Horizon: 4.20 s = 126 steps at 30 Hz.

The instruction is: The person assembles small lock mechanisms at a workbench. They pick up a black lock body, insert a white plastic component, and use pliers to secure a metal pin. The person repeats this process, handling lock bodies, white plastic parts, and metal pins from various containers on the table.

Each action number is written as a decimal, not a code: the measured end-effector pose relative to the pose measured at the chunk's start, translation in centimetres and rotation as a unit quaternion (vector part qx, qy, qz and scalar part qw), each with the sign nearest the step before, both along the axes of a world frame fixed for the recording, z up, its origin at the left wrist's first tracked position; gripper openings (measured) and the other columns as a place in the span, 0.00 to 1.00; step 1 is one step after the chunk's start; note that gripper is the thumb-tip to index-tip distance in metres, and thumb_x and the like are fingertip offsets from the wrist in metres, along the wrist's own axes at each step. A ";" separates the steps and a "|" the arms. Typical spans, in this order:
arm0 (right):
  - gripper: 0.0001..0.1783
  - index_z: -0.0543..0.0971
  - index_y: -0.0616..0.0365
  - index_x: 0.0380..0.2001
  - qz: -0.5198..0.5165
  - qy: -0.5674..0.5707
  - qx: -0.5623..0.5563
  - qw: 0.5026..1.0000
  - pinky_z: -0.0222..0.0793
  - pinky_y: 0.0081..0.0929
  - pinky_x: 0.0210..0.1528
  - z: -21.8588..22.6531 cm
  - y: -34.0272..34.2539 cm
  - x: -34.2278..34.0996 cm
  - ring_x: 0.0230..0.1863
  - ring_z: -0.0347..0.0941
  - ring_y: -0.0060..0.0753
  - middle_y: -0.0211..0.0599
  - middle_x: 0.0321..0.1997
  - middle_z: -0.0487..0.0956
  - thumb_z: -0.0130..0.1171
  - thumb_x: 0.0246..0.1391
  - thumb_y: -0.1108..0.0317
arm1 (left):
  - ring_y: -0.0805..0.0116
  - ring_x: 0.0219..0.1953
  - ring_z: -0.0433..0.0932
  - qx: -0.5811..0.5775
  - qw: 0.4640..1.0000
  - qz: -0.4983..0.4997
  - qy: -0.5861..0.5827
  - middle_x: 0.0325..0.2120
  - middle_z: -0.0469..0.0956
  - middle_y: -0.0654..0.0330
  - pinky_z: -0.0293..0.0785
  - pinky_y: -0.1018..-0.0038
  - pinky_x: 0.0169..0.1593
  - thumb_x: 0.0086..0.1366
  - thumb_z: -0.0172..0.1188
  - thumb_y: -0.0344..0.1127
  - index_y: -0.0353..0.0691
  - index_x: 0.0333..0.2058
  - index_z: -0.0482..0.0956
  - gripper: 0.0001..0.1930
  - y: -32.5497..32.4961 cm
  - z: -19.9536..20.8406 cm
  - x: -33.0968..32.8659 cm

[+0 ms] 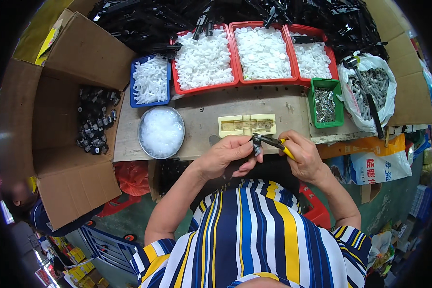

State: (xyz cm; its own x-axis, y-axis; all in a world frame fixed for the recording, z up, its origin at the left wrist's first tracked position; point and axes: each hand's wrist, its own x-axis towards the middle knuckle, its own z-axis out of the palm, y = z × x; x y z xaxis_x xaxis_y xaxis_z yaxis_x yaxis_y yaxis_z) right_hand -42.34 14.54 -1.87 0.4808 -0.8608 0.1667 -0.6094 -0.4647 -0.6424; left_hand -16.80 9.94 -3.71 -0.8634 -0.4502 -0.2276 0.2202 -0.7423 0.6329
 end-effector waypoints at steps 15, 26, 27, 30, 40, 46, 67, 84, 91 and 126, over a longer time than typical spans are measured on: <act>0.21 0.75 0.64 0.47 -0.110 0.137 -0.050 0.983 0.67 0.45 0.56 -3.1 -4.3 -2.0 0.56 0.69 0.52 0.49 0.53 0.71 0.67 0.49 0.72 | 0.42 0.40 0.82 -0.424 0.618 -0.050 -0.660 0.34 0.83 0.44 0.76 0.56 0.45 0.67 0.61 0.40 0.32 0.41 0.84 0.15 8.4 -5.0 18.9; 0.09 0.80 0.63 0.41 -0.149 0.070 -0.260 0.952 0.74 0.41 0.48 2.3 -23.4 -2.4 0.43 0.78 0.54 0.48 0.39 0.78 0.60 0.58 0.72 | 0.55 0.37 0.80 -0.482 0.459 0.201 -0.719 0.33 0.81 0.50 0.75 0.65 0.43 0.64 0.61 0.30 0.29 0.42 0.82 0.11 0.5 1.1 24.7; 0.09 0.80 0.63 0.40 -0.166 0.068 -0.298 0.937 0.74 0.42 0.48 2.6 -26.3 -2.2 0.43 0.78 0.55 0.48 0.38 0.78 0.59 0.59 0.71 | 0.52 0.41 0.78 -0.512 0.407 0.210 -0.727 0.36 0.80 0.49 0.74 0.63 0.47 0.63 0.61 0.29 0.30 0.45 0.81 0.13 -0.4 0.6 25.9; 0.09 0.80 0.63 0.39 -0.201 0.082 -0.358 0.908 0.74 0.45 0.47 2.9 -33.0 -1.8 0.43 0.77 0.57 0.49 0.39 0.79 0.58 0.60 0.69 | 0.46 0.51 0.73 -0.555 0.273 0.223 -0.753 0.43 0.77 0.47 0.71 0.58 0.54 0.61 0.62 0.27 0.31 0.51 0.78 0.19 -2.5 -2.1 28.9; 0.10 0.79 0.60 0.34 -0.182 0.159 -0.309 0.920 0.75 0.47 0.44 3.6 -34.6 1.7 0.42 0.78 0.54 0.43 0.39 0.77 0.65 0.57 0.64 | 0.44 0.57 0.68 -0.544 0.240 0.222 -0.772 0.48 0.76 0.45 0.68 0.56 0.60 0.57 0.65 0.25 0.30 0.53 0.75 0.23 -3.3 -4.2 30.3; 0.09 0.80 0.60 0.32 -0.145 0.206 -0.346 0.904 0.74 0.46 0.45 1.2 -34.7 0.7 0.43 0.78 0.52 0.43 0.38 0.77 0.66 0.53 0.66 | 0.44 0.56 0.68 -0.536 0.213 0.263 -0.773 0.51 0.72 0.46 0.67 0.55 0.60 0.56 0.64 0.22 0.31 0.49 0.78 0.20 -2.2 -4.6 30.3; 0.06 0.80 0.64 0.34 0.033 -0.023 -0.164 0.986 0.71 0.26 0.39 5.4 -26.3 2.1 0.36 0.75 0.29 0.36 0.33 0.78 0.65 0.51 0.78 | 0.51 0.41 0.78 -0.537 0.310 0.366 -0.694 0.37 0.80 0.53 0.73 0.62 0.48 0.53 0.65 0.21 0.35 0.41 0.82 0.14 -3.0 -5.0 27.2; 0.08 0.76 0.67 0.28 0.172 0.170 0.071 0.968 0.72 0.49 0.41 -0.9 -9.8 5.4 0.36 0.77 0.58 0.50 0.35 0.77 0.62 0.54 0.72 | 0.79 0.32 0.77 -0.302 0.600 0.582 -0.458 0.34 0.80 0.64 0.72 0.81 0.38 0.65 0.65 0.27 0.33 0.48 0.83 0.13 -0.3 0.5 21.2; 0.09 0.78 0.66 0.34 0.148 0.131 0.080 0.977 0.72 0.48 0.40 -0.1 -9.3 5.1 0.39 0.78 0.57 0.49 0.35 0.77 0.64 0.55 0.69 | 0.68 0.37 0.85 -0.104 0.835 0.505 -0.191 0.37 0.84 0.55 0.78 0.79 0.40 0.65 0.63 0.24 0.32 0.47 0.80 0.12 1.8 1.3 10.4; 0.10 0.82 0.58 0.35 0.042 0.028 -0.069 0.996 0.65 0.38 0.43 -3.7 -7.6 7.7 0.43 0.72 0.38 0.36 0.36 0.74 0.68 0.49 0.66 | 0.82 0.16 0.69 -0.109 0.854 0.408 -0.304 0.20 0.74 0.69 0.60 0.84 0.20 0.68 0.66 0.39 0.39 0.39 0.74 0.12 0.3 -4.6 0.6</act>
